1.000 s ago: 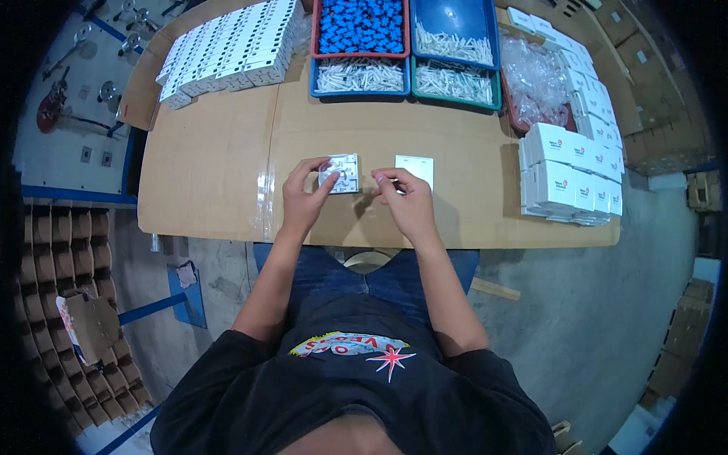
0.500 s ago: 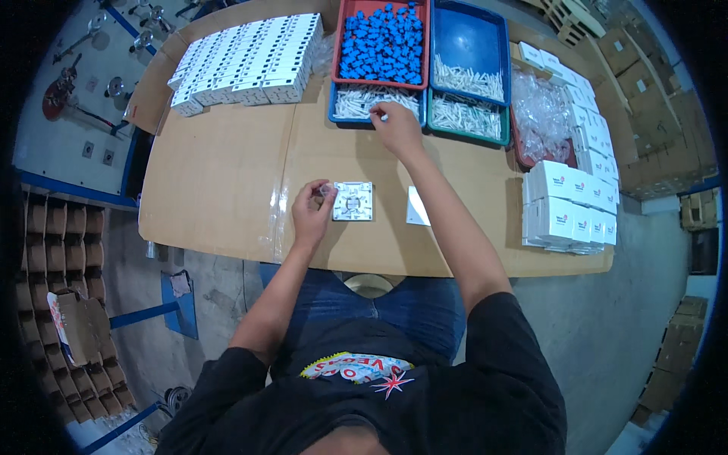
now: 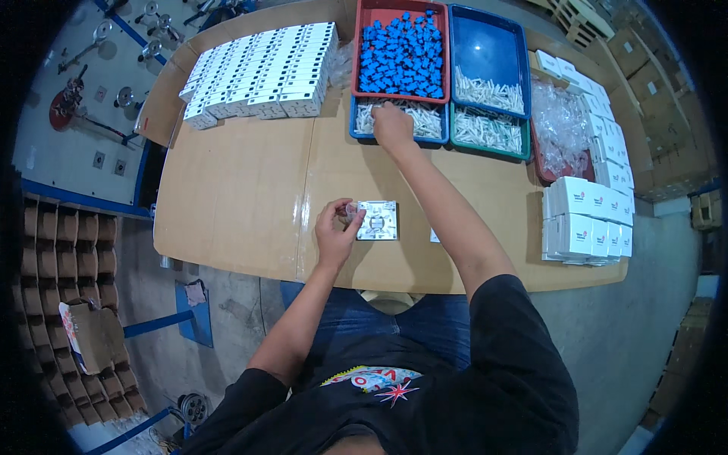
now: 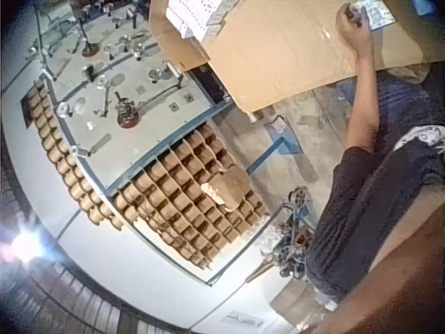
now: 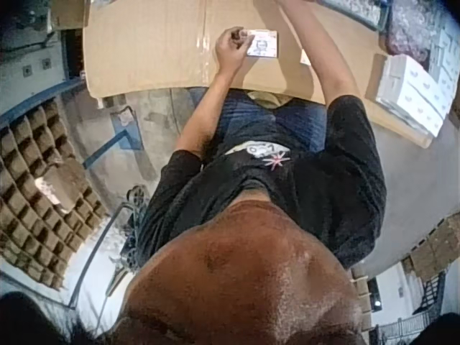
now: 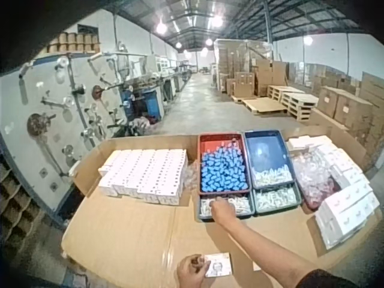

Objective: The person assembles a small electrical switch unit by hand. They open a white cardboard box, place a plastic bag containing white plastic parts into the box, add a blue plastic component, and then close the box. The process is performed at a table with trays of parts and stacks of boxes.

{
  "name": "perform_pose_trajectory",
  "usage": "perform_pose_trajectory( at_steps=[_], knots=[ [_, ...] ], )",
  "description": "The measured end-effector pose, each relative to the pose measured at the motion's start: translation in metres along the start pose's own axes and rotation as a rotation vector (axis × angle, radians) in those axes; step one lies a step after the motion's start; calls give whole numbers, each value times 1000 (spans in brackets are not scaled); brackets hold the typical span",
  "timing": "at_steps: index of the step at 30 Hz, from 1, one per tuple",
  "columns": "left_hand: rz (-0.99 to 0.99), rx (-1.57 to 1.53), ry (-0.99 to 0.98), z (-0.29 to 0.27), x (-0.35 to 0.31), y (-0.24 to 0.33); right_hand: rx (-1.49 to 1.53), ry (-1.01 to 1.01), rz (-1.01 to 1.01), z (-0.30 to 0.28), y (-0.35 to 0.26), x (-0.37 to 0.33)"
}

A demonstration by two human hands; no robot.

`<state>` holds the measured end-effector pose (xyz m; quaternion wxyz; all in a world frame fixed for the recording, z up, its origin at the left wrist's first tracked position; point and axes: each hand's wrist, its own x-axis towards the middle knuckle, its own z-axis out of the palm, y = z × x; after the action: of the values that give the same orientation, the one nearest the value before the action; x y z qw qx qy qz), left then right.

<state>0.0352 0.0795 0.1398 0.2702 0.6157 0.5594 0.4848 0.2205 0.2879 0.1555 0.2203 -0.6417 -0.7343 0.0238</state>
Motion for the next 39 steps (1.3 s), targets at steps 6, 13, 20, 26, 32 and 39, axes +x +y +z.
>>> perform_pose_trajectory(
  at_steps=[6,13,20,26,32,39],
  knots=[
    [36,19,-10,0,1,1,-24,-37,57,0,6,1],
    [28,49,-38,-2,2,6,286,55,21,-8,27,8],
    [42,33,-37,-2,2,3,1076,71,247,-38,40,-1],
    [54,26,-33,-3,2,2,1201,73,316,-61,34,-35],
    [112,24,-46,-1,2,2,1035,-63,240,-63,-6,-117],
    [142,37,-64,-2,1,1,861,-91,192,-64,-60,-173]
  ],
)
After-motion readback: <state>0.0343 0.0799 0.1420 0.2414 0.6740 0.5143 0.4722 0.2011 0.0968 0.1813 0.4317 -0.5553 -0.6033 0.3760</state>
